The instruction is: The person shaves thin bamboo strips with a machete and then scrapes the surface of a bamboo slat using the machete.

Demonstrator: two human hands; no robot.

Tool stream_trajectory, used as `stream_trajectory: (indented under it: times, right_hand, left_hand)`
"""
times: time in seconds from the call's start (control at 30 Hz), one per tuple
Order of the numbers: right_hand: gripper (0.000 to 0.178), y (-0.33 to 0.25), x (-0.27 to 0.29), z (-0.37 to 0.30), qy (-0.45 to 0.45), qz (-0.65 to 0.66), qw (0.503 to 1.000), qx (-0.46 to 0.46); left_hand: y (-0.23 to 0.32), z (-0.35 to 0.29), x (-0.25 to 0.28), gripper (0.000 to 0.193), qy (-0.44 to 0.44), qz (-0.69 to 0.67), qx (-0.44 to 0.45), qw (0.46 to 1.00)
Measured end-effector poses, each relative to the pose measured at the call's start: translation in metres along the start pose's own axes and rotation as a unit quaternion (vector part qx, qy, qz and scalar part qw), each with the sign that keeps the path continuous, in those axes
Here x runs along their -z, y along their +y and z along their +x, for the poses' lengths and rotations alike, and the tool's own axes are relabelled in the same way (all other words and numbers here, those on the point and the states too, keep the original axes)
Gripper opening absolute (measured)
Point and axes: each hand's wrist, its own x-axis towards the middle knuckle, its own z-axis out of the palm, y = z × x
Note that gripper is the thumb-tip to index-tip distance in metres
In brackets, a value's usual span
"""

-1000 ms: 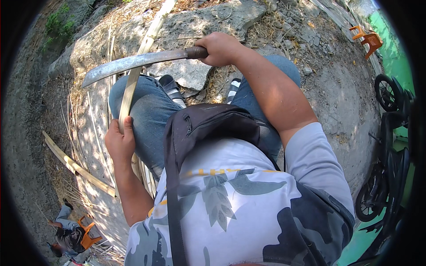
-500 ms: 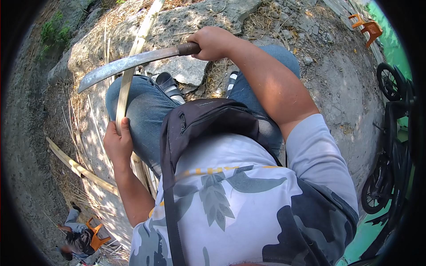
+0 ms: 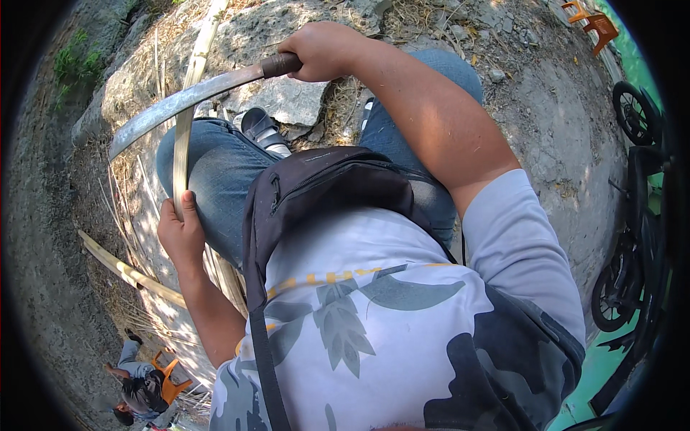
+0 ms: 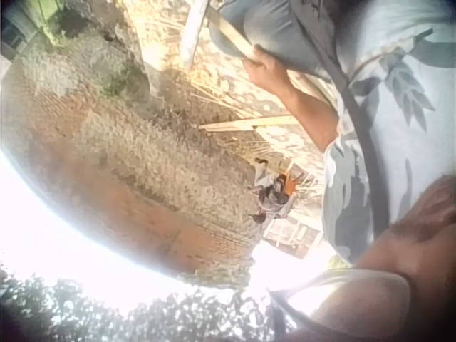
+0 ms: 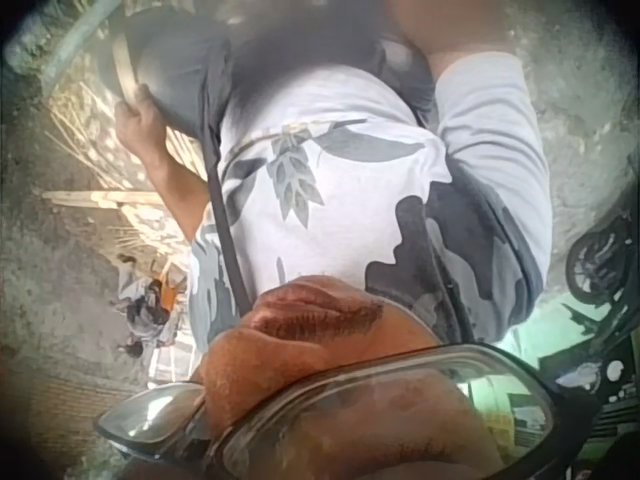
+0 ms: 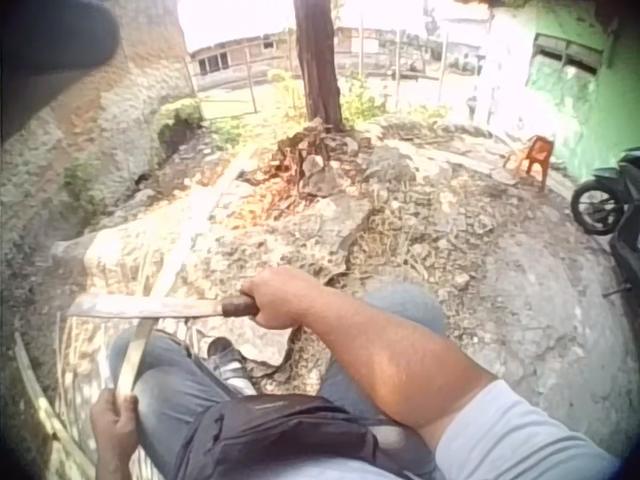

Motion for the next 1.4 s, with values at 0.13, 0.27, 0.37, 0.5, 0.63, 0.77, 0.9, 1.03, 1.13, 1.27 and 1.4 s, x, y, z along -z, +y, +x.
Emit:
stream_trajectory:
  times: [0.13, 0.27, 0.37, 0.5, 0.63, 0.77, 0.9, 1.03, 1.13, 1.27, 1.4]
  right_hand:
    - [0.018, -0.013, 0.013, -0.002, 0.054, -0.083, 0.994, 0.05]
    - [0.015, -0.025, 0.002, -0.002, 0.053, -0.097, 0.988, 0.106]
    - [0.017, -0.01, 0.015, 0.003, 0.081, -0.095, 0.99, 0.059]
    - [0.024, 0.012, 0.017, 0.002, 0.061, 0.01, 0.994, -0.092]
    - [0.017, 0.005, 0.012, -0.001, 0.098, -0.026, 0.994, -0.051]
    - [0.015, -0.016, 0.008, 0.001, 0.033, -0.039, 0.999, 0.019]
    - [0.016, -0.014, 0.002, 0.008, 0.048, -0.065, 0.992, 0.093]
    - [0.019, 0.01, 0.017, 0.007, 0.036, -0.053, 0.998, -0.014]
    - [0.027, 0.037, 0.008, 0.009, 0.112, 0.025, 0.988, -0.104]
    - [0.025, 0.031, 0.004, 0.005, 0.111, 0.009, 0.989, -0.092]
    - [0.018, 0.004, 0.005, 0.002, 0.044, 0.006, 0.998, -0.034]
  left_hand:
    - [-0.005, -0.001, -0.003, 0.053, 0.007, -0.036, 0.0, 0.999]
    - [-0.005, -0.002, -0.005, 0.054, 0.021, -0.026, -0.031, 0.999]
    - [-0.006, -0.005, -0.006, 0.055, 0.035, -0.042, -0.036, 0.998]
    - [-0.006, -0.004, -0.005, 0.054, 0.01, -0.03, -0.008, 0.999]
    - [-0.002, -0.001, -0.003, 0.055, 0.011, -0.008, -0.023, 1.0]
    - [0.002, -0.001, 0.002, 0.054, 0.013, 0.038, -0.026, 0.999]
    - [0.002, -0.002, 0.001, 0.055, 0.011, 0.029, -0.025, 0.999]
    - [-0.001, -0.004, -0.001, 0.056, 0.002, -0.013, -0.01, 1.0]
    - [0.001, -0.002, -0.001, 0.055, 0.004, 0.002, -0.017, 1.0]
    - [0.002, -0.001, 0.003, 0.055, -0.015, 0.02, 0.002, 1.0]
    - [0.008, -0.001, 0.007, 0.055, -0.026, 0.028, 0.021, 0.999]
